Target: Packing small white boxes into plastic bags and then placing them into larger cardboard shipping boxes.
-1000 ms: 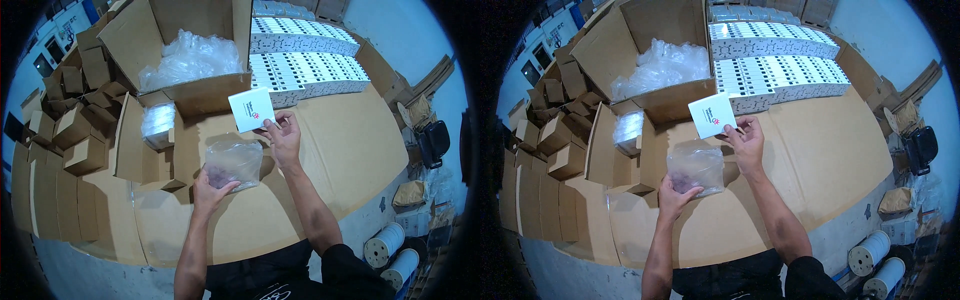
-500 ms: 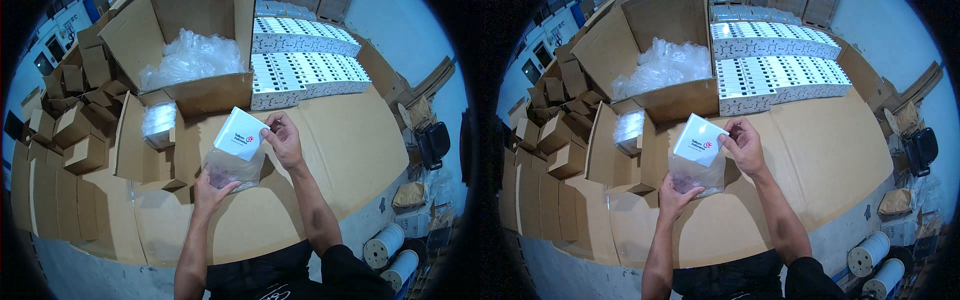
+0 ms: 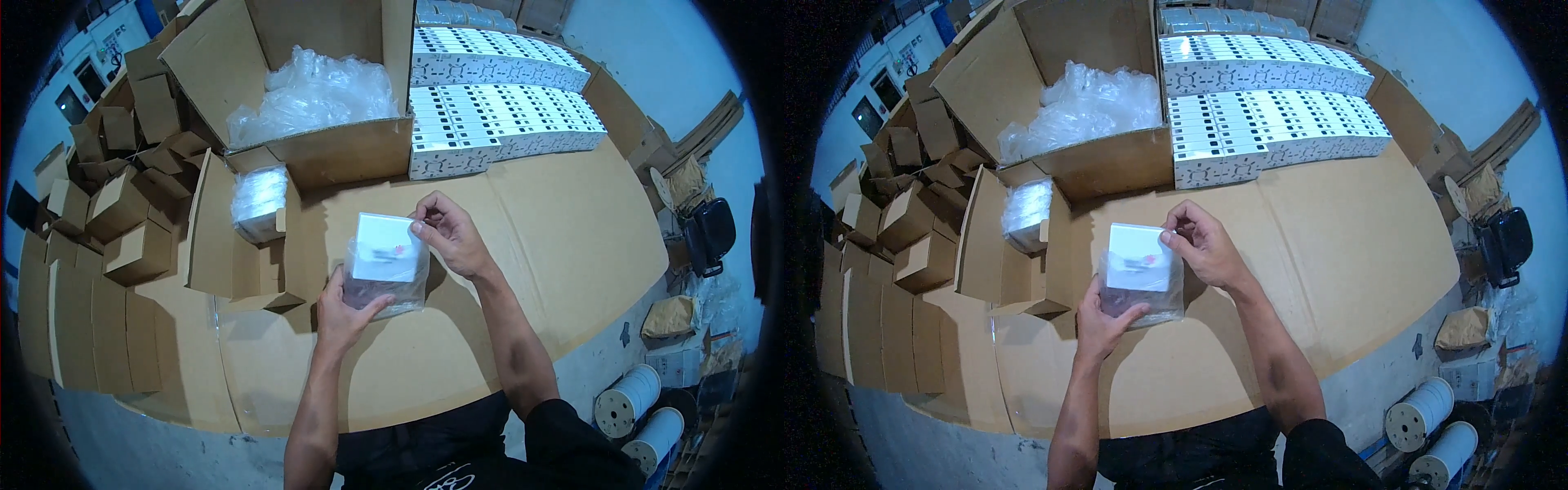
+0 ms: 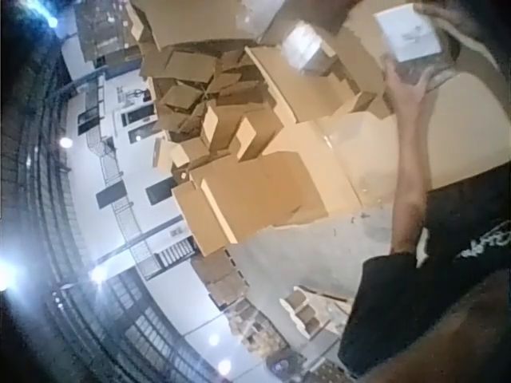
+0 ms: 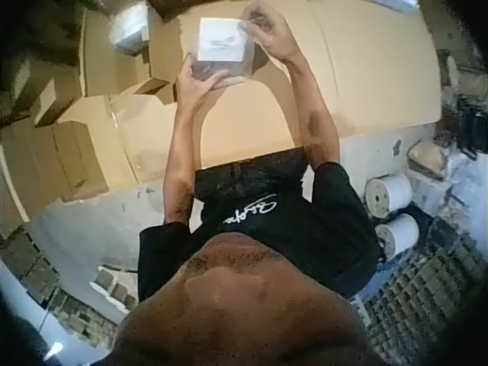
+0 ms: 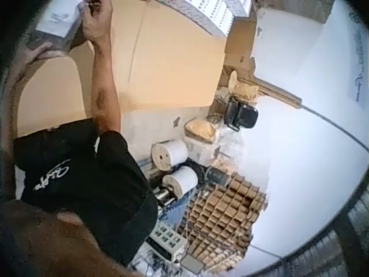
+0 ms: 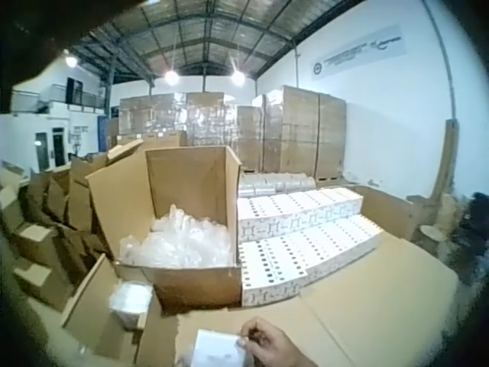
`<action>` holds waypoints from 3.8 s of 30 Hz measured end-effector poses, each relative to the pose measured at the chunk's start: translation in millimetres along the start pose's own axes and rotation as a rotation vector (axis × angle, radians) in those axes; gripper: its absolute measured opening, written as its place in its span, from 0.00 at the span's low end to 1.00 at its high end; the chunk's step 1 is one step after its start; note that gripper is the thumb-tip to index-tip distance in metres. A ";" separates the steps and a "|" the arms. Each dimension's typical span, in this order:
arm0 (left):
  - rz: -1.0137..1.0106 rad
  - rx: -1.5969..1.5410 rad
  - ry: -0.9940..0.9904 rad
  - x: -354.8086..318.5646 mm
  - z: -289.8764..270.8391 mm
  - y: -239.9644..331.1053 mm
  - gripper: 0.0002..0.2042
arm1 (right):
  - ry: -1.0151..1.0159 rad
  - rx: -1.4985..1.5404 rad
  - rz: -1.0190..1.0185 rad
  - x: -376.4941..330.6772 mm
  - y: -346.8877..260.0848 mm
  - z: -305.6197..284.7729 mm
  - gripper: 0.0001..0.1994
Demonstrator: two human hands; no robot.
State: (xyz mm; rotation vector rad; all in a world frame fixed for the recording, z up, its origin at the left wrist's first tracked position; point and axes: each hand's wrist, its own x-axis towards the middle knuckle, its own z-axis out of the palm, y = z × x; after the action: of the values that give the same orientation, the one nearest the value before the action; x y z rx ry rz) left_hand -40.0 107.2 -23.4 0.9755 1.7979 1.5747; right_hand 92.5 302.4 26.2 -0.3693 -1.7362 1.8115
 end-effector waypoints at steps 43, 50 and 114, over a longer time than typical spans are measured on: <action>0.263 0.123 0.342 24.3 2.1 22.0 0.19 | 0.192 0.317 0.213 -14.3 12.5 28.6 0.16; 0.184 0.084 0.292 20.7 0.7 25.6 0.21 | 0.165 0.253 0.109 -13.3 6.0 33.2 0.21; 0.538 0.312 0.158 23.3 6.4 41.6 0.17 | 0.024 -0.408 -0.253 -14.9 -1.4 27.0 0.14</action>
State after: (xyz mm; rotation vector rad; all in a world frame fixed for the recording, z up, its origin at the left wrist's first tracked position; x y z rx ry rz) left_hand -41.7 131.9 17.8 1.6295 2.0442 1.7446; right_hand 88.9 271.8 27.4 -0.3141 -2.0324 1.2692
